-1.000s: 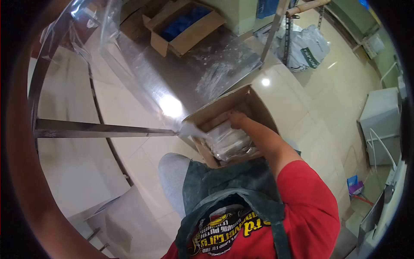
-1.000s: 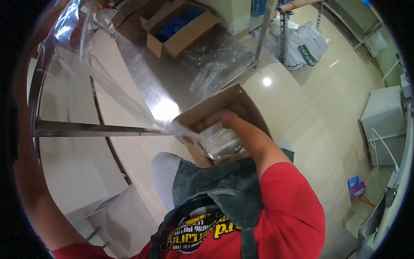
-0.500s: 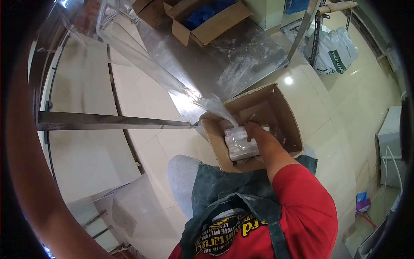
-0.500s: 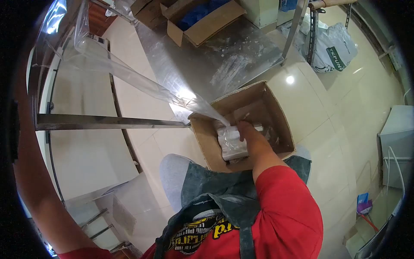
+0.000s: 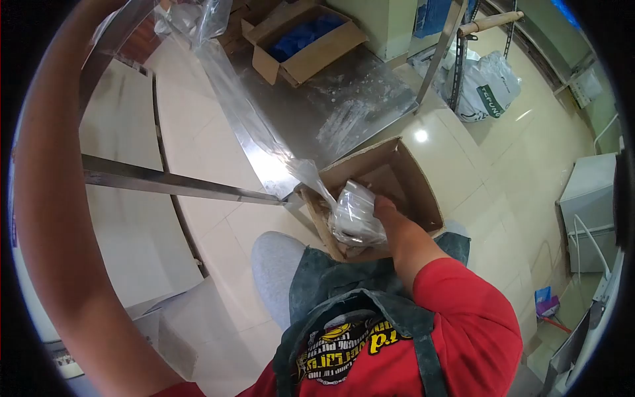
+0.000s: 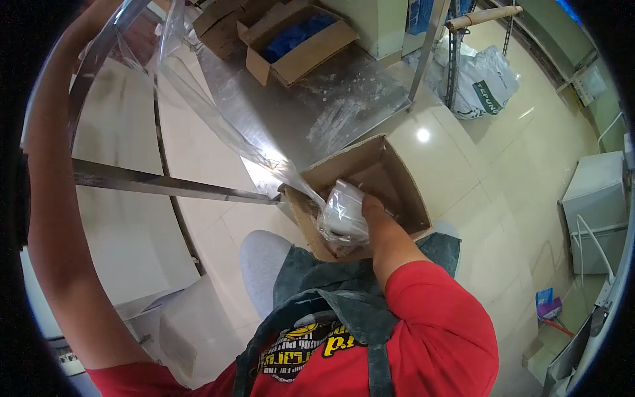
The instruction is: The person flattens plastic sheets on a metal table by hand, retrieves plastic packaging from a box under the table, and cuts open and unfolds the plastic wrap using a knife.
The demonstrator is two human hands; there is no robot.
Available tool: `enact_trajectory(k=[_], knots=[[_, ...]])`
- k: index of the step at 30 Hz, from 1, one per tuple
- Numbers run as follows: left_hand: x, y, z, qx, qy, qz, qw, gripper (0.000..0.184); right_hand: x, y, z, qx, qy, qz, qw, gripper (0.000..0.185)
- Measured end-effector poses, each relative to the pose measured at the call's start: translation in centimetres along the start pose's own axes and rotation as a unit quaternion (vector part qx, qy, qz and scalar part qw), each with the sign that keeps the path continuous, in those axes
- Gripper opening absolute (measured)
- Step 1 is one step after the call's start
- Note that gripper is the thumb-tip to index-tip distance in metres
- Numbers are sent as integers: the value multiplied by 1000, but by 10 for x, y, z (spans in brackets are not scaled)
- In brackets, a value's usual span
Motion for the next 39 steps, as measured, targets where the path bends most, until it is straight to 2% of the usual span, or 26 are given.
enact_trajectory(k=[2,3,5,6,7,9,12,13,15,16,18,20,21,22,23,24,26,27,29,33,36,38,39], knots=[[-2,-1,9,70,39,-12,997,56,-11,-3,-19,-118,-237,18,964,71],[-2,-2,13,97,52,-20,994,56,-23,2,-26,-122,-235,20,964,71],[2,3,15,120,58,-36,990,55,-22,5,-21,-77,-156,-98,980,82],[5,6,15,128,56,-45,989,55,-39,-7,-23,-68,-84,-115,987,83],[5,10,15,134,54,-53,988,55,-18,-3,-21,-69,-85,-130,985,83],[8,16,18,147,53,-61,986,55,-2,10,-15,-56,37,-66,996,91],[8,20,19,153,55,-73,984,55,42,32,-9,-53,105,-129,985,98],[5,20,18,154,54,-75,984,55,28,20,-17,-54,110,-127,984,98],[0,24,15,156,51,-82,983,55,7,-7,-19,18,8,-57,998,96],[0,24,14,155,48,-87,983,55,10,-16,-23,17,8,-56,998,96],[3,23,15,149,41,-109,982,54,19,-34,-11,106,139,-94,980,85],[8,21,19,145,22,-150,978,54,45,-57,4,190,308,-236,902,78],[11,18,20,144,4,-181,973,54,49,-63,5,186,310,-230,903,78],[14,17,15,145,3,-173,974,54,59,-63,16,226,318,-201,898,72],[13,20,11,151,39,-85,984,53,68,-61,28,270,326,-171,890,67],[5,21,9,154,74,5,985,51,87,-46,33,271,329,-165,890,67],[1,5,23,144,47,-17,988,51,104,-13,26,189,307,-123,925,66],[8,0,27,136,22,-47,989,51,105,-2,30,190,305,-127,924,66],[12,1,31,141,25,-55,988,51,84,1,6,110,397,-261,873,72],[12,8,27,150,35,-51,987,51,75,-18,9,166,389,-298,856,78],[13,13,28,154,47,-53,986,51,75,-24,0,116,394,-267,872,85],[12,16,26,152,53,-53,985,51,84,-35,6,214,384,-315,841,90],[11,17,25,151,57,-51,986,51,90,-30,5,212,386,-317,840,90]])
Point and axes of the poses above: each hand's wrist, its own y-axis towards the middle knuckle, its own x-axis out of the palm, z = x × y, the point moved 9 cm from there along y, towards the middle knuckle, and after that the axes turned 13 degrees about x, right-handed, at the moved point
